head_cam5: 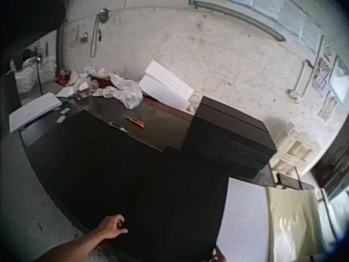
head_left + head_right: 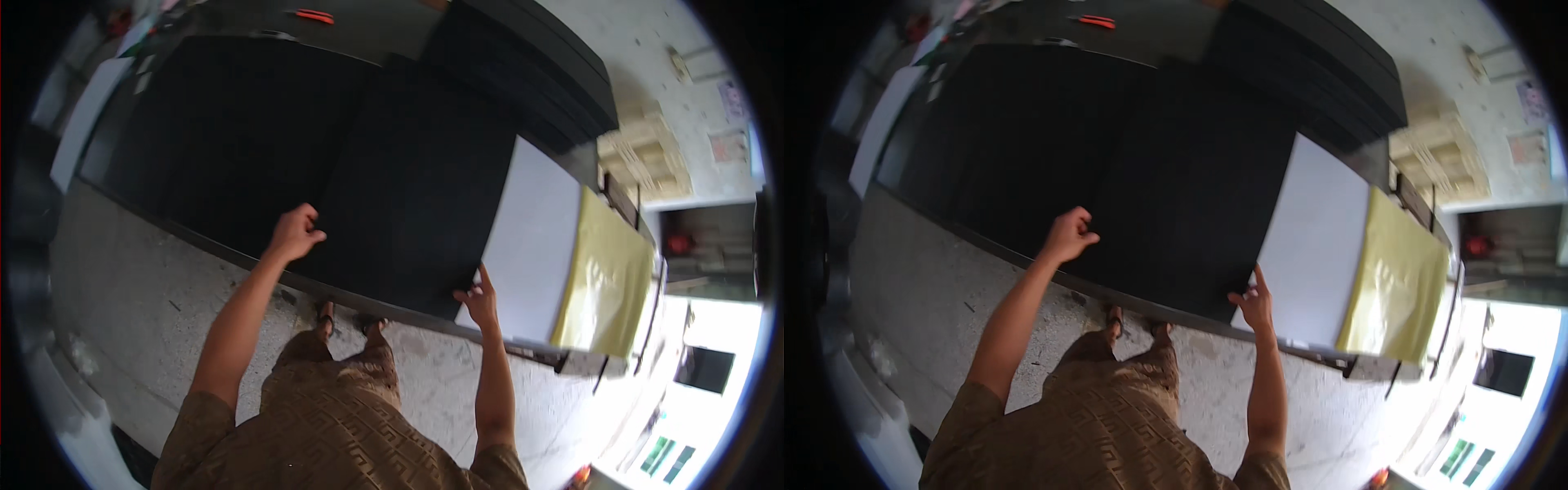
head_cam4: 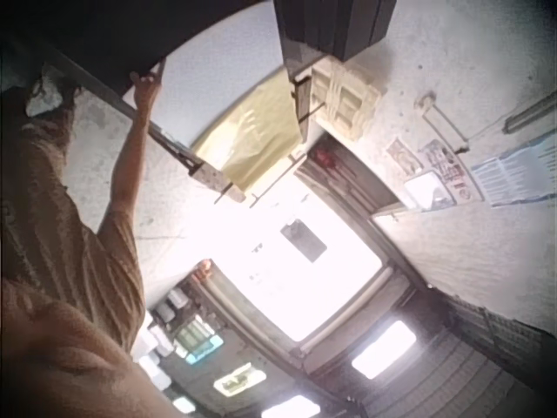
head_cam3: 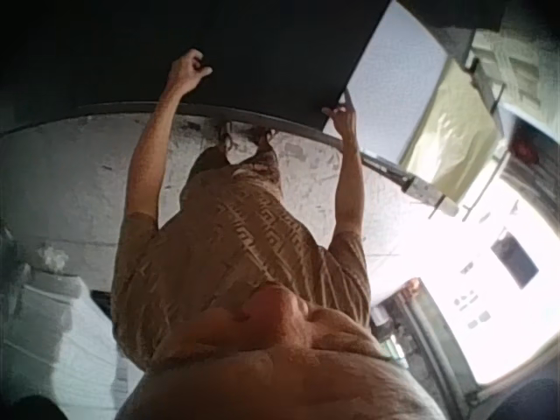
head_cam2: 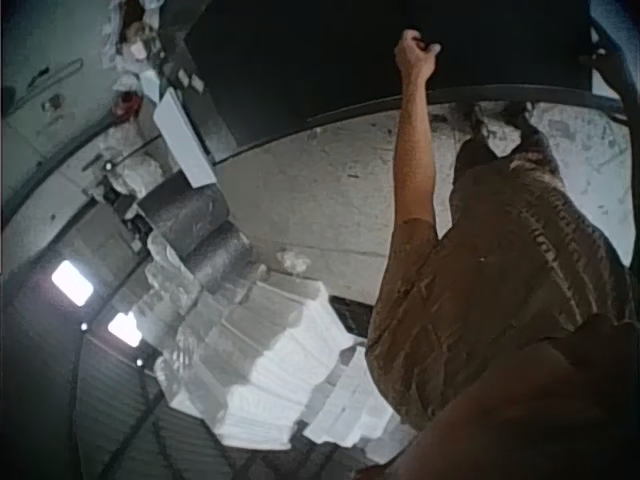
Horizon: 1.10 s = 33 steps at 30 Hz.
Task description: The person aligns black and white sheets on a workbench, uses a utility knife to cut the black sheets along a straight line, and stacks the cut pieces. They also handle a yellow protective sheet and various office supplies on the table.
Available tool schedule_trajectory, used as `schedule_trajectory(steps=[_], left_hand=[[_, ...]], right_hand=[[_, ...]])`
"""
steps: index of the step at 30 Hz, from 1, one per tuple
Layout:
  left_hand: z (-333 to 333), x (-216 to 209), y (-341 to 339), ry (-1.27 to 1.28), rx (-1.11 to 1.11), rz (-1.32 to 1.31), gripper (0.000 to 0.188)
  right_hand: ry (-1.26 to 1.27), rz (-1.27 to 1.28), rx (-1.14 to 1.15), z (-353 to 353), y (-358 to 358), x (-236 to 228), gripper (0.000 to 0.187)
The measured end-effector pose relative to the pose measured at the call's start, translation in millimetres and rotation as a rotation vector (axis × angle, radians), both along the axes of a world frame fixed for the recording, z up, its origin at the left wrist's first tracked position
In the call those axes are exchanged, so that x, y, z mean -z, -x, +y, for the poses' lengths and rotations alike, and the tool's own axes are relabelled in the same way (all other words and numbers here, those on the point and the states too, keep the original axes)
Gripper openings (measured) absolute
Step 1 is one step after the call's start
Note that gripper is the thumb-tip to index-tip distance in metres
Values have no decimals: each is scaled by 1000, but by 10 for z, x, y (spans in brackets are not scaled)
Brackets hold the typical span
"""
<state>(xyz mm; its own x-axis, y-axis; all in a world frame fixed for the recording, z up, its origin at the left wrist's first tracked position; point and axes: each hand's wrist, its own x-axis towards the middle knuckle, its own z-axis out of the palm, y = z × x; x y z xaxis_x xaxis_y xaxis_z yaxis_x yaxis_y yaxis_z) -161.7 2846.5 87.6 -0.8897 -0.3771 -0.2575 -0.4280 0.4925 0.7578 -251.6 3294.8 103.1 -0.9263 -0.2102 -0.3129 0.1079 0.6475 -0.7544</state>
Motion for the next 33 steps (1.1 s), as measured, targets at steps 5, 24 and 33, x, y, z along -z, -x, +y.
schedule_trajectory(steps=[5, 24, 33], left_hand=[[127, -288, 45, -29, 23, -60, 72], [261, -120, 97, 330, 119, -100, 80], [239, -108, 50, 319, 129, -82, 80]], right_hand=[[-136, 84, -40, 78, -61, -1, 100], [-60, -21, -21, -89, -76, -88, 98], [-83, -3, -10, -138, -78, -143, 95]])
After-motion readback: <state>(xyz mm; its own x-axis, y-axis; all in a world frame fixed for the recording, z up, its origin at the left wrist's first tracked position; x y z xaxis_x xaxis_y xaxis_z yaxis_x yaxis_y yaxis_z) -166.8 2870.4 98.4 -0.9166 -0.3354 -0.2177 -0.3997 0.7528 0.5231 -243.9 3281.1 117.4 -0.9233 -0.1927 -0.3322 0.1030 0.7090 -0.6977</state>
